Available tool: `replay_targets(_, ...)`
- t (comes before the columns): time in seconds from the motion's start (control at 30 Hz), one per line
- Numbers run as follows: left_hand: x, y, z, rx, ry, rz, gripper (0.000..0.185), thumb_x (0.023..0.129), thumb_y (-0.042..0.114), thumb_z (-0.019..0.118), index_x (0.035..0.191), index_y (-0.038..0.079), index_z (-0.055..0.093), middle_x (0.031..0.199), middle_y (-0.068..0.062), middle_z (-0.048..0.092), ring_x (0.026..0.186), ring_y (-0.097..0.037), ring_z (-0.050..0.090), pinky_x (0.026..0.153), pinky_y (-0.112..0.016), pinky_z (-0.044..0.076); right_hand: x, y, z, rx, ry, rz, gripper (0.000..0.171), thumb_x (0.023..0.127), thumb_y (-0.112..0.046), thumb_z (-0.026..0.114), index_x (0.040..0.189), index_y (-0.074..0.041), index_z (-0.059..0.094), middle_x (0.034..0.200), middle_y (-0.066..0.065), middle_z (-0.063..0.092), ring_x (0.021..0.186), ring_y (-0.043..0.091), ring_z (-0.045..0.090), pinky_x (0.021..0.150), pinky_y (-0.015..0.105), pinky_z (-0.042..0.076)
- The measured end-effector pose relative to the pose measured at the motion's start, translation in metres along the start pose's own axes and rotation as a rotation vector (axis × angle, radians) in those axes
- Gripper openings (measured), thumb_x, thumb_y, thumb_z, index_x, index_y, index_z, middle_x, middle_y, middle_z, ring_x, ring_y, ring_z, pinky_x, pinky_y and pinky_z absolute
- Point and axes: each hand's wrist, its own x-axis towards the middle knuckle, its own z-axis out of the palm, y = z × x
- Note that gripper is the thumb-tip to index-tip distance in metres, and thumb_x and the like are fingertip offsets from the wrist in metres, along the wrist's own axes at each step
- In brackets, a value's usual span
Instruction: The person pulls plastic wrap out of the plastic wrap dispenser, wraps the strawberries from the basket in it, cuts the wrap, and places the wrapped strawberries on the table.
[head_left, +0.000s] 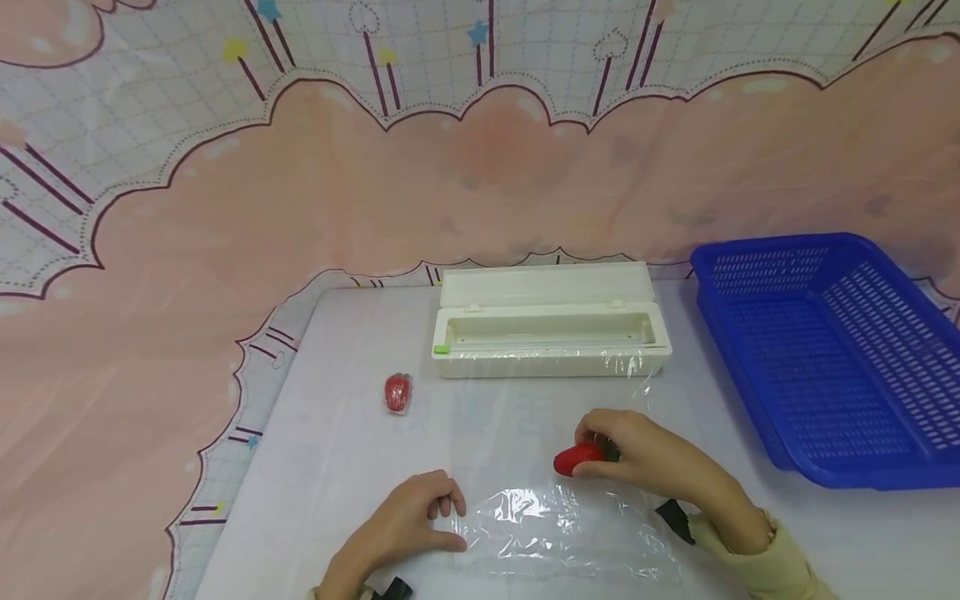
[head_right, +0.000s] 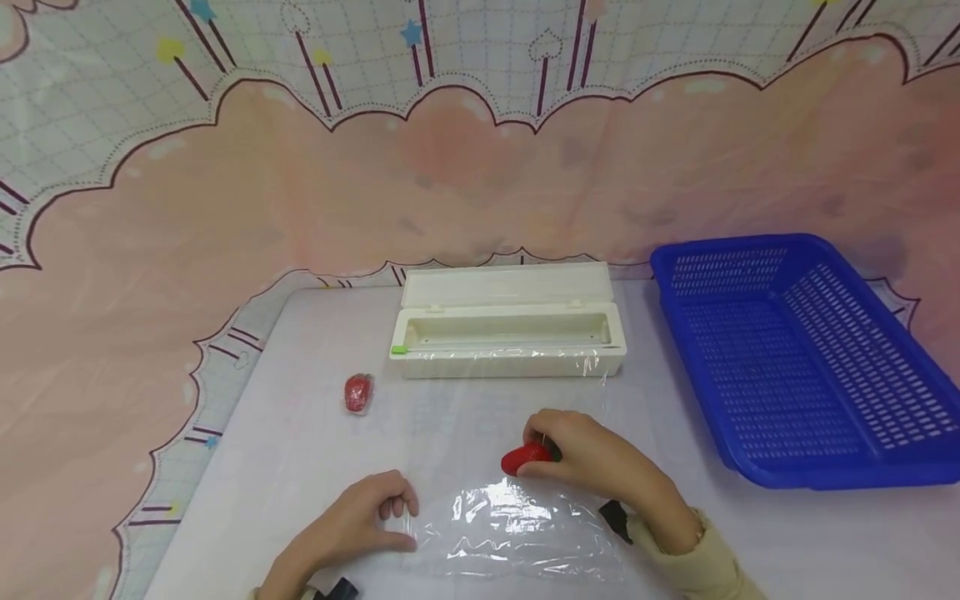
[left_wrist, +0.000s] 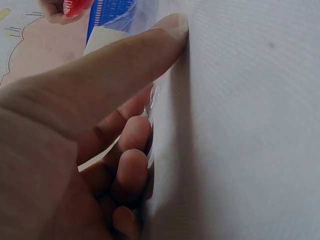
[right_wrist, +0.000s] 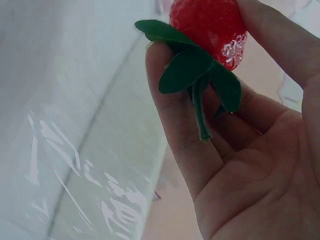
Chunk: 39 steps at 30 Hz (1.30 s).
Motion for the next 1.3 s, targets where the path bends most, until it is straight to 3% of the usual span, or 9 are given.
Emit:
replay_targets(0.63, -0.003, -0.001, 0.000, 0.009, 0.035, 0.023, 0.033, 0.070, 0.039, 0.089, 0.090, 0.032, 0.064, 0.079, 0.016, 0.050, 0.072, -0.001, 0.045, 0.067, -0.018, 0.040, 0.013, 0.004, 0.046, 0.080, -0.161, -0.022, 0.025, 0.080, -0.030, 0.082, 0.088, -0.018, 0.062, 0.076, -0.015, 0.055, 0.069, 0.000, 0.049, 0.063, 0.019, 0.045)
replay_targets(0.8, -0.001, -0.002, 0.002, 0.003, 0.027, 0.027, 0.033, 0.070, 0.039, 0.089, 0.090, 0.031, 0.064, 0.078, 0.017, 0.050, 0.072, -0.001, 0.045, 0.067, -0.018, 0.040, 0.012, 0.005, 0.055, 0.077, -0.164, 0.009, 0.025, 0.081, -0.032, 0.082, 0.084, -0.020, 0.060, 0.072, -0.016, 0.053, 0.065, -0.001, 0.047, 0.060, 0.019, 0.044)
replay_targets(1.07, -0.001, -0.003, 0.004, 0.015, 0.041, 0.042, 0.033, 0.070, 0.040, 0.089, 0.090, 0.031, 0.064, 0.078, 0.017, 0.049, 0.071, 0.000, 0.044, 0.066, -0.017, 0.039, 0.012, 0.004, 0.060, -0.030, -0.143, 0.005, 0.028, 0.079, -0.038, 0.082, 0.081, -0.023, 0.059, 0.068, -0.016, 0.049, 0.062, -0.001, 0.043, 0.058, 0.019, 0.040)
replay_targets(1.3, -0.001, -0.001, 0.003, 0.015, 0.039, 0.030, 0.033, 0.070, 0.040, 0.089, 0.091, 0.032, 0.064, 0.079, 0.016, 0.050, 0.071, -0.001, 0.045, 0.067, -0.017, 0.040, 0.007, 0.008, 0.057, -0.085, -0.091, -0.030, 0.036, 0.082, -0.049, 0.077, 0.098, -0.019, 0.065, 0.084, -0.013, 0.055, 0.074, 0.001, 0.047, 0.067, 0.021, 0.044)
